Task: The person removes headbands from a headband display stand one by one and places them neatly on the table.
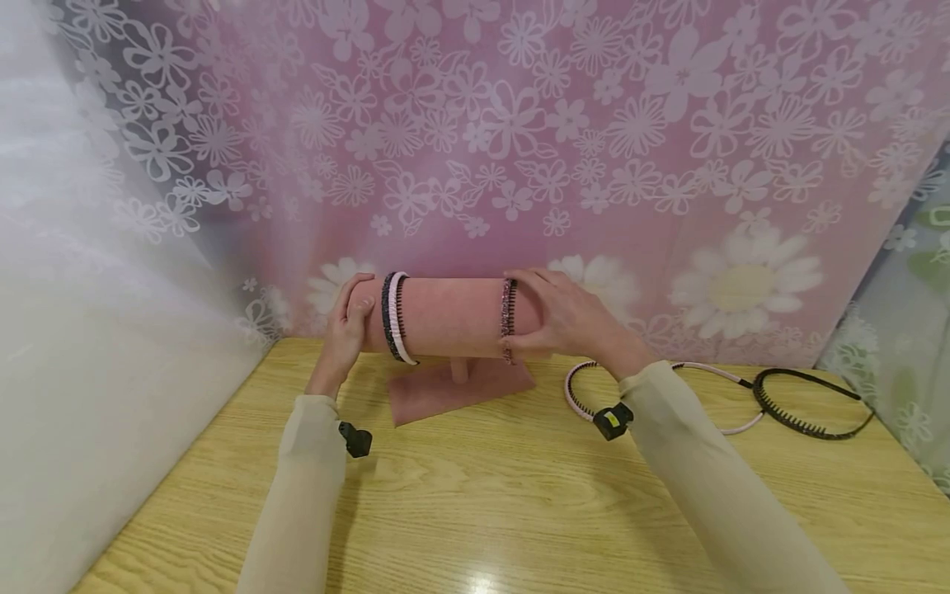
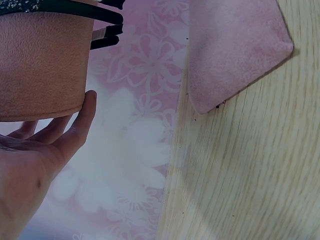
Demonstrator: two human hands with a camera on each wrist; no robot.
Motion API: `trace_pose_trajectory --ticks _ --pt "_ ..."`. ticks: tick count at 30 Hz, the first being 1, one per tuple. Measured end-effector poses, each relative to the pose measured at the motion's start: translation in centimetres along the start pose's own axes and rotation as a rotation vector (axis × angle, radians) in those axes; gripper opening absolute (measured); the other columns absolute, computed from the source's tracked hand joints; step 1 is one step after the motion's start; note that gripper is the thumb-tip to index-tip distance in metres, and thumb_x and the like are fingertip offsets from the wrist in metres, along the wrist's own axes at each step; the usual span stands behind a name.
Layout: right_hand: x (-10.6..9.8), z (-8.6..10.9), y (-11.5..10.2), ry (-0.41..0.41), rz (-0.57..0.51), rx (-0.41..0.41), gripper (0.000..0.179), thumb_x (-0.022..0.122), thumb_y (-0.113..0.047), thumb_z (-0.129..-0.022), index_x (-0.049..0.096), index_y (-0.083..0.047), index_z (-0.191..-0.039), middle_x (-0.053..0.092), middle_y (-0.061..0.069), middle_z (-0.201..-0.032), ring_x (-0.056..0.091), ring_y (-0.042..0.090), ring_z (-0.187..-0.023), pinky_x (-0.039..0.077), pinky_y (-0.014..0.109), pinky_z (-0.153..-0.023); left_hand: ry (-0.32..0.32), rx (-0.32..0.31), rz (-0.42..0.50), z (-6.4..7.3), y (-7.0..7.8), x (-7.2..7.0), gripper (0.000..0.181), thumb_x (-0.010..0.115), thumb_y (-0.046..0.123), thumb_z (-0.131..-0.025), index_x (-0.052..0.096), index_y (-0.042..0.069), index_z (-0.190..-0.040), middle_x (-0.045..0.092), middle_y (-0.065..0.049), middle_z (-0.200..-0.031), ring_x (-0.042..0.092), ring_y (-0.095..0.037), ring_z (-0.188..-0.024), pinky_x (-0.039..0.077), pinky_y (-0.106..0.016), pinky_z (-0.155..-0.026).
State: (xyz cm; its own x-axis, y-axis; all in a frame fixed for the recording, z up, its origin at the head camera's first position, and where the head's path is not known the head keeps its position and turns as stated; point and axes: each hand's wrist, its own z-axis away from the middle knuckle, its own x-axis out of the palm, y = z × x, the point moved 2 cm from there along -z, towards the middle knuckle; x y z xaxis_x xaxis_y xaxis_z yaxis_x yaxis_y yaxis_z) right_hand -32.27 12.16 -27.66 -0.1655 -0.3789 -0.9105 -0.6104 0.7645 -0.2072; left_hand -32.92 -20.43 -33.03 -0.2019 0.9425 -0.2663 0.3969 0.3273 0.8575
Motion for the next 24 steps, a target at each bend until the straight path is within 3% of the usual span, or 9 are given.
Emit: trace_pose_trajectory --ticks 24 --pt "-0.71 0.89 0.6 -0.016 0.001 0.037 0.095 0.076 -0.059 -0.065 0.037 -0.025 -0.144 0.042 0.002 -0.143 0.041 0.027 -0.129 0.044 0.053 -0.095 0.003 0.012 -0.008 0.26 0.48 0.02 0.037 0.046 0.032 -0.099 0.047 0.027 -0.135 0.042 -0.002 -0.142 0.049 -0.028 -0.117 0.036 -0.048 -0.1"
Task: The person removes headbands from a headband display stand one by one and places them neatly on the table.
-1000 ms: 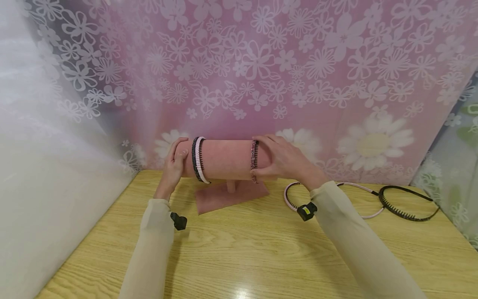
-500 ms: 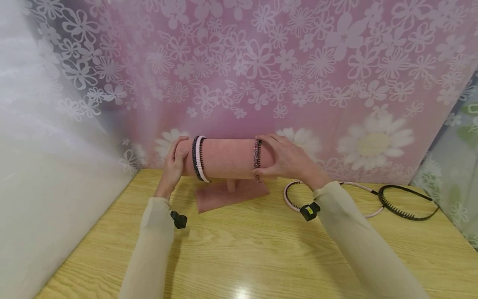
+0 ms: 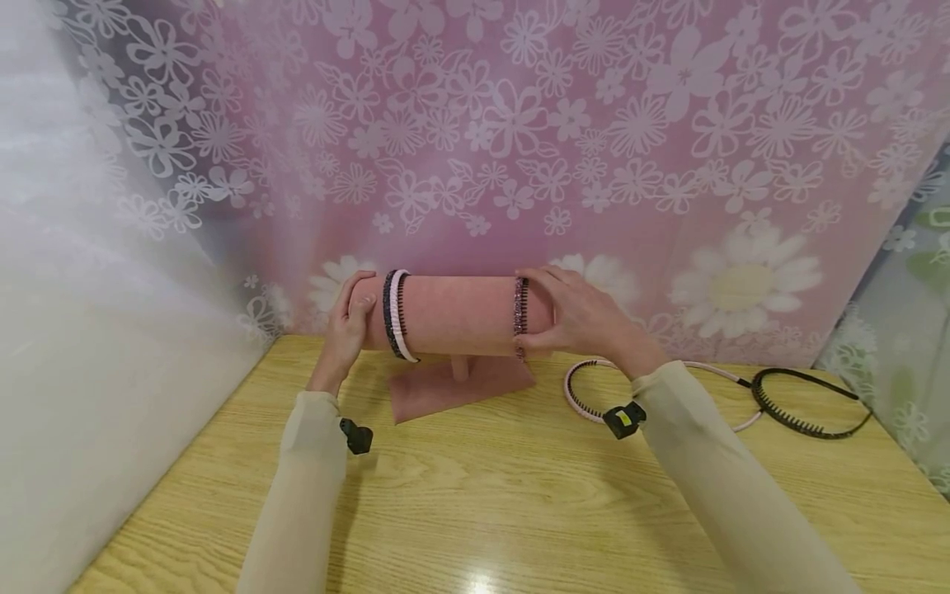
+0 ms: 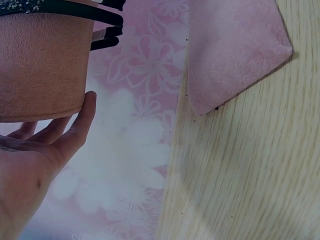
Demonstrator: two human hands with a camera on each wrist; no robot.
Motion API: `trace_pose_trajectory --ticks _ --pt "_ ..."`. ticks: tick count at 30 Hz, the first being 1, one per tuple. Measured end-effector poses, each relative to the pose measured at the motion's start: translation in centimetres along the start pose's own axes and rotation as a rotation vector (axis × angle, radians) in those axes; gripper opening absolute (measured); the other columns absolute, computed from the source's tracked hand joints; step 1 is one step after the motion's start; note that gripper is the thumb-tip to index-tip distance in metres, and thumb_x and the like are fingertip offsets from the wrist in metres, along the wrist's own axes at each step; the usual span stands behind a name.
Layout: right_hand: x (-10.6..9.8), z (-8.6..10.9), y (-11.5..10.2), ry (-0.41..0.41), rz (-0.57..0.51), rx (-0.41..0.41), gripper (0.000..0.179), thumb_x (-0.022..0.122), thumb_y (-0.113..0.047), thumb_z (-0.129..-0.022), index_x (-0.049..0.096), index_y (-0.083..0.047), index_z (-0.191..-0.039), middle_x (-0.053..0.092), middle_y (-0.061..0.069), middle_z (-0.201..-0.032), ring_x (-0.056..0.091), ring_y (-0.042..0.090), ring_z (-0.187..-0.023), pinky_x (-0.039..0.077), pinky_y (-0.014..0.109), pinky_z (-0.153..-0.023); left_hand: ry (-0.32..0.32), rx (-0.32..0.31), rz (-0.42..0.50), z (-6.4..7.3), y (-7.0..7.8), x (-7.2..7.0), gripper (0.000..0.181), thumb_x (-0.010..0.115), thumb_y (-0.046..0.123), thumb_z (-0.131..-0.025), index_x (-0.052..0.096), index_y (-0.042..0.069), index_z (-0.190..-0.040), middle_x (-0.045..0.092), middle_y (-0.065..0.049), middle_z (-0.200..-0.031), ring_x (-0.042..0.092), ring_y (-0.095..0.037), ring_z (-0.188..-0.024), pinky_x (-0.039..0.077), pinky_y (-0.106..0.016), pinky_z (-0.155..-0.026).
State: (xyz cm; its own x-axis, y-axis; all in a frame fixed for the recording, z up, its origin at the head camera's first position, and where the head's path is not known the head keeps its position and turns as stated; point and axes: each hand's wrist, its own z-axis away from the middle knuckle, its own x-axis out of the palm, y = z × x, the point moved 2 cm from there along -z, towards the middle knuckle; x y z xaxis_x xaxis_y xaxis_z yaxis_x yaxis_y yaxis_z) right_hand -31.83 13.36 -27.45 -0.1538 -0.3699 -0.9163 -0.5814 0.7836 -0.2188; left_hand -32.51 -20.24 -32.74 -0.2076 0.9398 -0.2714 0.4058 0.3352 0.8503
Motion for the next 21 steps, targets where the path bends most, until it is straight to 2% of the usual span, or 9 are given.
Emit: trace_pose_trajectory --ticks 9,21 --pt "-0.28 0.36 0.11 -0.007 -0.003 0.006 0.096 0.077 -0.059 -0.065 0.036 -0.024 -0.144 0.044 0.004 -0.14 0.042 0.027 -0.128 0.045 0.054 -0.093 0.001 0.0 -0.005 -0.06 -0.03 -0.02 0.036 0.046 0.033 -0.099 0.048 0.028 -0.134 0.043 -0.001 -0.142 0.049 -0.027 -0.118 0.035 -0.048 -0.101" --pt "-0.5 0.7 0.6 -0.016 -0.007 0.009 0.095 0.076 -0.058 -0.067 0.034 -0.024 -0.145 0.039 0.006 -0.147 0.037 0.029 -0.134 0.042 0.057 -0.096 -0.004 -0.018 -0.002 -0.16 -0.13 -0.05 0.037 0.046 0.032 -0.098 0.047 0.028 -0.135 0.042 -0.001 -0.143 0.047 -0.027 -0.12 0.034 -0.049 -0.102"
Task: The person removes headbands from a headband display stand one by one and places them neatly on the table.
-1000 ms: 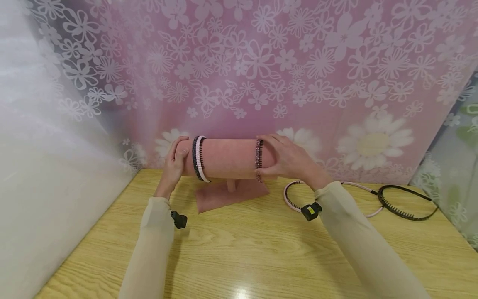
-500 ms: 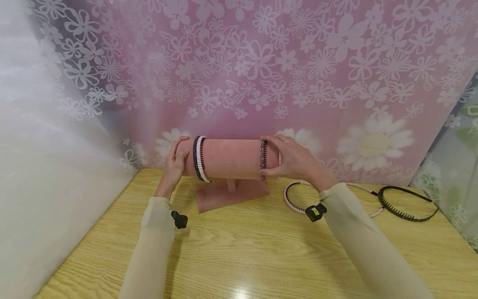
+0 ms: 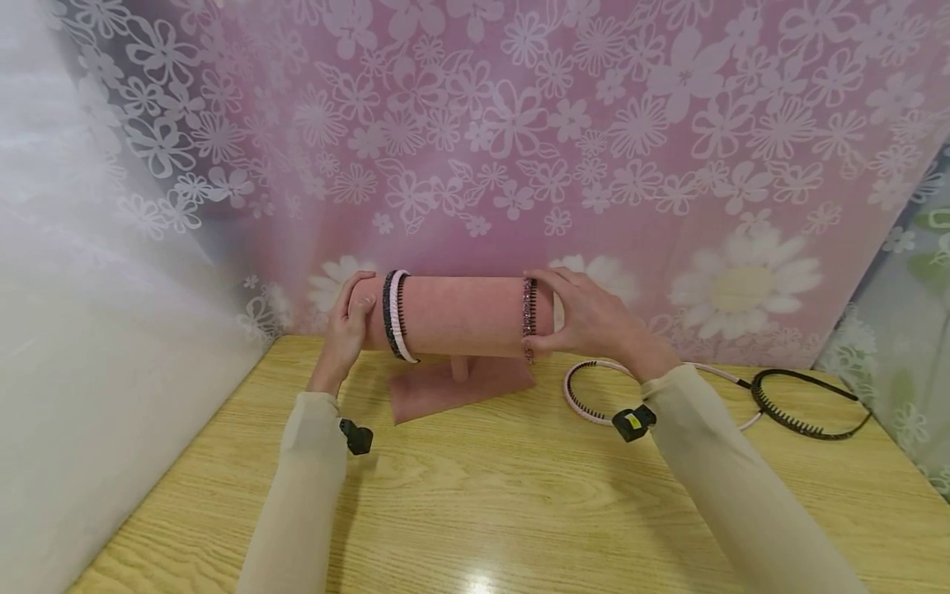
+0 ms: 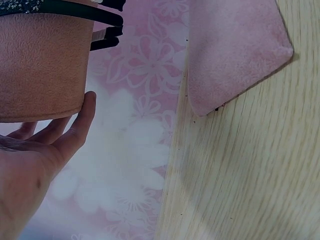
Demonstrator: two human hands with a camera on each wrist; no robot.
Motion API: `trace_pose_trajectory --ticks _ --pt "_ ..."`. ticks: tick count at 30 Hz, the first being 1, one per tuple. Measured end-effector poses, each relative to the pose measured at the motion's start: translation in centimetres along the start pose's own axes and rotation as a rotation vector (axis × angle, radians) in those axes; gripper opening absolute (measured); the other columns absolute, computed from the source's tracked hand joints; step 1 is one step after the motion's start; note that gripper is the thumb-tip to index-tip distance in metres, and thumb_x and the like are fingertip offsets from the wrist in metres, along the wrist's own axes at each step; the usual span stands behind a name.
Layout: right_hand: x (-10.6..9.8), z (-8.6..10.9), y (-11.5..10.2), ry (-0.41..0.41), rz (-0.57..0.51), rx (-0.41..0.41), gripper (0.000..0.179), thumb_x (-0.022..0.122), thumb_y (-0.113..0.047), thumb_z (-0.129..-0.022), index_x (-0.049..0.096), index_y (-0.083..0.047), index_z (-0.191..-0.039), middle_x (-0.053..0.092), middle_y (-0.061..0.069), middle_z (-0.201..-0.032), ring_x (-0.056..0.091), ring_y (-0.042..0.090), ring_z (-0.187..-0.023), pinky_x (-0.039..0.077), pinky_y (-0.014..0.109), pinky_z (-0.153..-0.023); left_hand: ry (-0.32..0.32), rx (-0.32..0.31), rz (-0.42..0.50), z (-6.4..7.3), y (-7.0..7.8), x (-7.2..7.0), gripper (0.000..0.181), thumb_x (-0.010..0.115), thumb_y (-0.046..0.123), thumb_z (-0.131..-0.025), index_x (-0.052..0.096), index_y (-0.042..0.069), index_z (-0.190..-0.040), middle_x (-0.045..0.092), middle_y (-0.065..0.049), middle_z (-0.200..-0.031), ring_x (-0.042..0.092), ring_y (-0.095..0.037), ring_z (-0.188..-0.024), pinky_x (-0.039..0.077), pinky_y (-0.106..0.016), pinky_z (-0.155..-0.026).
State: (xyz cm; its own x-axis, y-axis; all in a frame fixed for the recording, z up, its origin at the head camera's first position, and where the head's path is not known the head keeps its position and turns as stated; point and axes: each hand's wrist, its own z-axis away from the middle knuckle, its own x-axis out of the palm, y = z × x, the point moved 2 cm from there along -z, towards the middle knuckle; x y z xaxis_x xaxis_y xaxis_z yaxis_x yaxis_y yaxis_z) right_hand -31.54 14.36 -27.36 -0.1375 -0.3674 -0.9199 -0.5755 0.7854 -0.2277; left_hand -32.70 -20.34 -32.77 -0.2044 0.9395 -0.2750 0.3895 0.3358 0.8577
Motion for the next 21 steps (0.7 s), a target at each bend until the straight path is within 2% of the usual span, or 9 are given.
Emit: trace_pose_trajectory --ticks 5,10,17,21 --pt "-0.11 0.16 0.18 -0.002 -0.007 -0.008 0.095 0.077 -0.056 -0.067 0.034 -0.025 -0.146 0.038 0.006 -0.147 0.037 0.03 -0.134 0.043 0.057 -0.094 0.005 0.003 0.008 -0.05 -0.05 0.03 0.037 0.046 0.032 -0.098 0.047 0.027 -0.135 0.043 -0.002 -0.143 0.048 -0.027 -0.119 0.035 -0.048 -0.102" --pt "-0.18 0.25 0.39 -0.013 -0.023 -0.028 0.095 0.078 -0.052 -0.068 0.033 -0.023 -0.146 0.038 0.007 -0.148 0.037 0.03 -0.134 0.041 0.055 -0.099 0.013 0.01 0.017 -0.07 -0.08 0.08 0.037 0.046 0.03 -0.098 0.048 0.025 -0.135 0.044 -0.003 -0.142 0.048 -0.027 -0.118 0.035 -0.047 -0.101" --pt "-0.24 0.26 0.6 -0.03 -0.065 -0.057 0.095 0.079 -0.04 -0.068 0.031 -0.023 -0.147 0.036 0.007 -0.148 0.037 0.03 -0.135 0.038 0.053 -0.103 0.014 0.017 0.02 -0.05 -0.14 0.12 0.039 0.045 0.031 -0.099 0.046 0.022 -0.136 0.043 -0.003 -0.143 0.049 -0.027 -0.118 0.035 -0.048 -0.101" --pt "-0.28 0.28 0.71 -0.047 -0.097 -0.06 0.095 0.078 -0.034 -0.067 0.029 -0.024 -0.149 0.033 0.008 -0.15 0.036 0.03 -0.136 0.037 0.053 -0.104 0.011 0.021 0.023 -0.02 -0.13 0.05 0.038 0.046 0.031 -0.098 0.047 0.024 -0.136 0.043 -0.002 -0.143 0.049 -0.027 -0.118 0.035 -0.048 -0.101"
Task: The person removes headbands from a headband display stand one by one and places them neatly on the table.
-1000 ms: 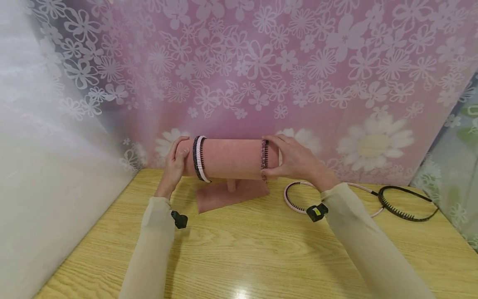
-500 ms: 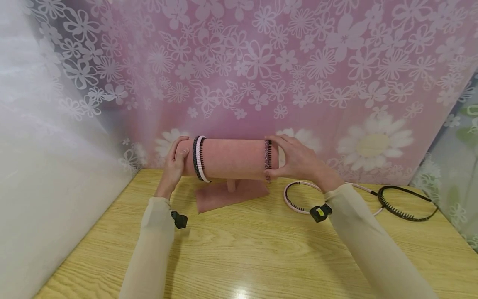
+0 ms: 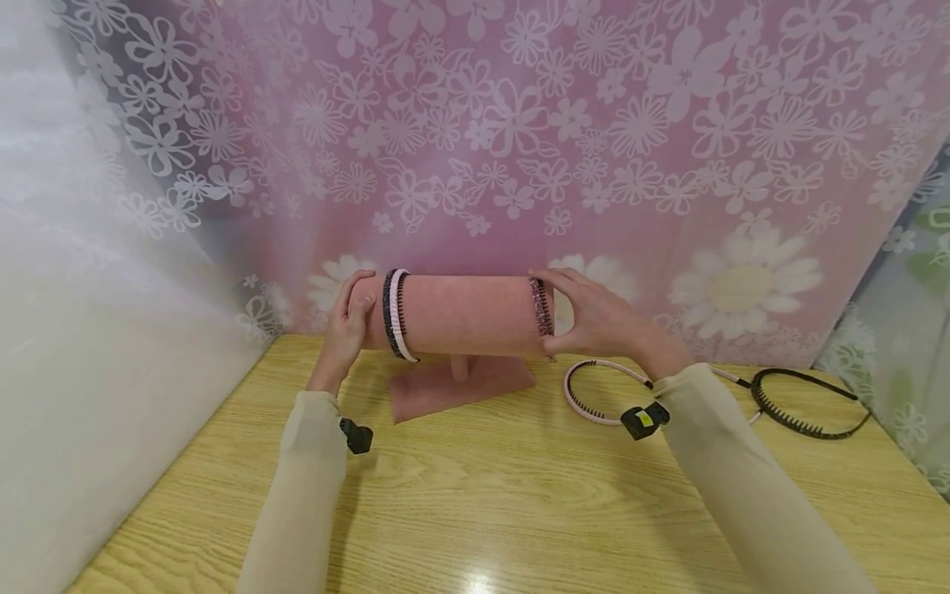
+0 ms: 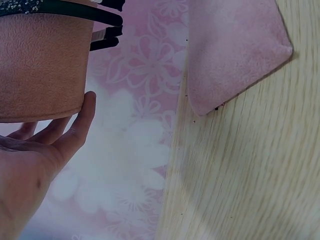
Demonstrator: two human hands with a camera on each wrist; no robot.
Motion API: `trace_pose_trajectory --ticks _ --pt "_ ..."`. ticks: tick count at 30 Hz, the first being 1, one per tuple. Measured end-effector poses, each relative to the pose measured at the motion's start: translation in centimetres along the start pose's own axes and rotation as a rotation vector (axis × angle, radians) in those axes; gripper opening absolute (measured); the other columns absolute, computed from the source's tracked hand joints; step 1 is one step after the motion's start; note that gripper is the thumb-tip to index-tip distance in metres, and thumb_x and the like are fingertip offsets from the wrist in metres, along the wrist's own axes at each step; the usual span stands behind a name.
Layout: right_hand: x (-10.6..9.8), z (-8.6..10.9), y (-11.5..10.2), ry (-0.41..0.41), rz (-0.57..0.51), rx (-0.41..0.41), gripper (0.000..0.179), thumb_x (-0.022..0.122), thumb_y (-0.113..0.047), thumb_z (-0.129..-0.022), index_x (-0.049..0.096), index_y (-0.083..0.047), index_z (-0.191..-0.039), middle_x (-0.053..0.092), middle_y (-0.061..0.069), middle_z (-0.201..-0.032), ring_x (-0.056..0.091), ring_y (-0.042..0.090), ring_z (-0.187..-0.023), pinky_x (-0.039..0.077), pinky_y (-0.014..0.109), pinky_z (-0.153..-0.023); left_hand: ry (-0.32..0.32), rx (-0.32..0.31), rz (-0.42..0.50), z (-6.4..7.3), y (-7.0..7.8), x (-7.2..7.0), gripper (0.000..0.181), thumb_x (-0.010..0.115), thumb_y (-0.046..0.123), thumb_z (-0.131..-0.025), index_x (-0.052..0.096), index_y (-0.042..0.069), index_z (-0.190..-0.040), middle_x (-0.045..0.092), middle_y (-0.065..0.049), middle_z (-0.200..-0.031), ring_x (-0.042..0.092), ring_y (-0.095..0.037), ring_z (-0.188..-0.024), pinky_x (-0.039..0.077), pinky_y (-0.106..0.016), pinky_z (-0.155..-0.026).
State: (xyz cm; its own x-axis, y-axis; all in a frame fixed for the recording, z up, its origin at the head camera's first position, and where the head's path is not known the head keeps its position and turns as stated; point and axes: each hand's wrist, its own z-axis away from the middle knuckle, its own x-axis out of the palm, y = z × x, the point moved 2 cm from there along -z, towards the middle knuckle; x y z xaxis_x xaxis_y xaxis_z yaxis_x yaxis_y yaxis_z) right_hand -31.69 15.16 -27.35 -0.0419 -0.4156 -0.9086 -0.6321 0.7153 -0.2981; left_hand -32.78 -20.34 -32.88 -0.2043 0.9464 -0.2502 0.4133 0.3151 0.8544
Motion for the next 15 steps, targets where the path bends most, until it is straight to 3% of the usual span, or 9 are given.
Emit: trace_pose_trajectory --ticks 5,9,15 --pt "0.1 0.1 0.2 -0.014 -0.031 -0.01 0.097 0.076 -0.03 -0.07 0.024 -0.024 -0.151 0.027 0.01 -0.154 0.032 0.031 -0.138 0.033 0.053 -0.107 0.0 -0.005 -0.022 0.0 0.0 -0.1 0.037 0.045 0.032 -0.099 0.047 0.027 -0.135 0.042 -0.001 -0.144 0.047 -0.027 -0.121 0.034 -0.048 -0.103" --pt "0.3 0.6 0.3 0.021 -0.054 -0.035 0.091 0.074 -0.027 -0.074 0.026 -0.021 -0.151 0.026 0.011 -0.155 0.044 0.029 -0.129 0.043 0.047 -0.098 0.004 -0.005 -0.042 0.0 0.0 0.0 0.038 0.044 0.032 -0.099 0.047 0.026 -0.136 0.042 -0.003 -0.145 0.046 -0.028 -0.123 0.033 -0.049 -0.104" --pt "0.7 1.8 0.0 0.108 -0.101 -0.033 0.078 0.072 -0.027 -0.08 0.034 -0.018 -0.147 0.039 0.01 -0.145 0.062 0.026 -0.106 0.055 0.036 -0.078 0.012 -0.001 -0.027 -1.1 -2.5 -0.1 0.041 0.046 0.042 -0.097 0.047 0.03 -0.136 0.043 0.004 -0.144 0.046 -0.025 -0.123 0.032 -0.049 -0.104"
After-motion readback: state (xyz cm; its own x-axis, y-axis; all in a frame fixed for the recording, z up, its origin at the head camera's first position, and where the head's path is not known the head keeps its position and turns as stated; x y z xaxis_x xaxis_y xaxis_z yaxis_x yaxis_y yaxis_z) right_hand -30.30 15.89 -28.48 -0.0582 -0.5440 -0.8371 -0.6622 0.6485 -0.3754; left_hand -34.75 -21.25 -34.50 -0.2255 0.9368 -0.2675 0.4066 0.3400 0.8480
